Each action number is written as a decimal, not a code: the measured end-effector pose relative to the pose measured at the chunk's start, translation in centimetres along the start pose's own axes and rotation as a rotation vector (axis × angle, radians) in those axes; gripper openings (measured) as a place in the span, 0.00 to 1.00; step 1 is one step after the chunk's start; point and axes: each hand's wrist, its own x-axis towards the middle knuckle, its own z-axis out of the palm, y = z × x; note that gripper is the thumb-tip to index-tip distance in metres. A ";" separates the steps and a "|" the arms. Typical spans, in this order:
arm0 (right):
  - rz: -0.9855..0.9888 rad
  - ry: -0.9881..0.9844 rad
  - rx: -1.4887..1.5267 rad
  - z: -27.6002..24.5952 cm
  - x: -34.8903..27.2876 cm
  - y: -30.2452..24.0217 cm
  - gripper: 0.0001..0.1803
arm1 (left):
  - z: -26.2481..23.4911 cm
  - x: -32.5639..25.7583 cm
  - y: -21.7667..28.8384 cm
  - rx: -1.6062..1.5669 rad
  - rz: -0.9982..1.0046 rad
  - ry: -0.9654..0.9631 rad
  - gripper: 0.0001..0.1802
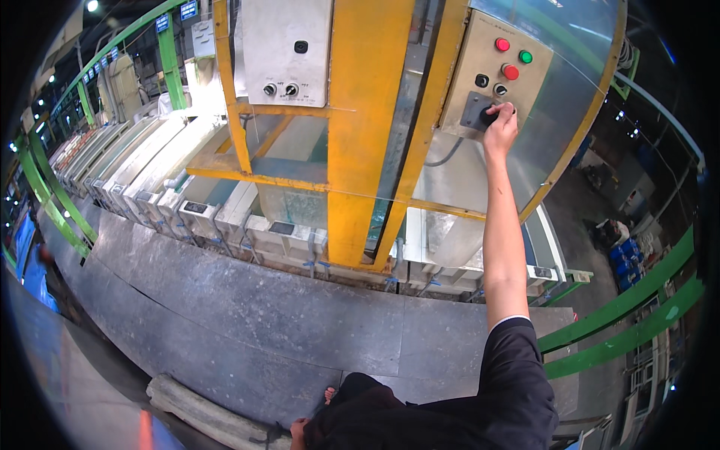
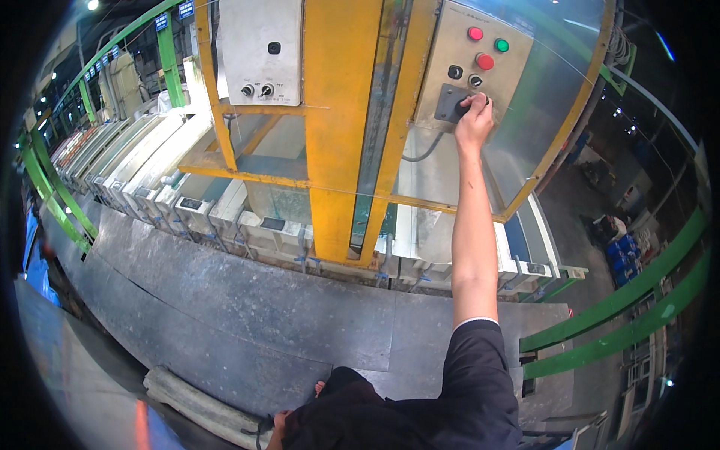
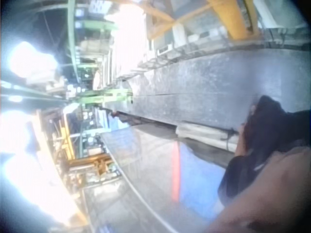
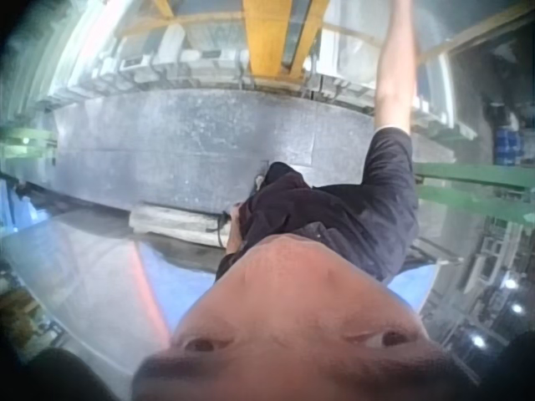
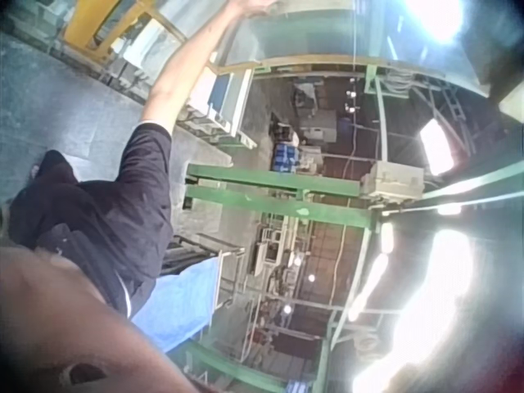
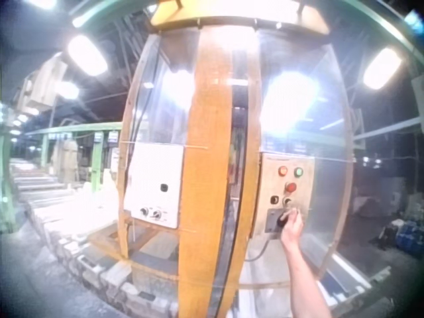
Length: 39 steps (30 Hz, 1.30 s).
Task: The person stands at a control panel and repeatedly presses buttons and turns a knob to operate a large industrial machine. The person occasionally looks around the factory floor while continuing to manipulate the controls.
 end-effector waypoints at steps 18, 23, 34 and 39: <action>0.050 -0.058 -0.019 -0.5 0.0 -0.7 0.23 | -0.2 -0.1 -0.5 -0.028 -0.008 0.007 0.22; 0.107 -0.076 0.000 -0.5 0.8 0.3 0.24 | -0.4 0.2 -1.2 -0.042 0.022 -0.003 0.22; 0.414 -0.100 -0.313 -0.5 2.0 -3.0 0.26 | -0.4 1.1 -4.5 -0.002 -0.001 -0.014 0.24; 0.196 0.021 0.037 -0.6 -0.3 0.4 0.21 | 0.2 1.8 -5.5 0.029 0.016 -0.029 0.25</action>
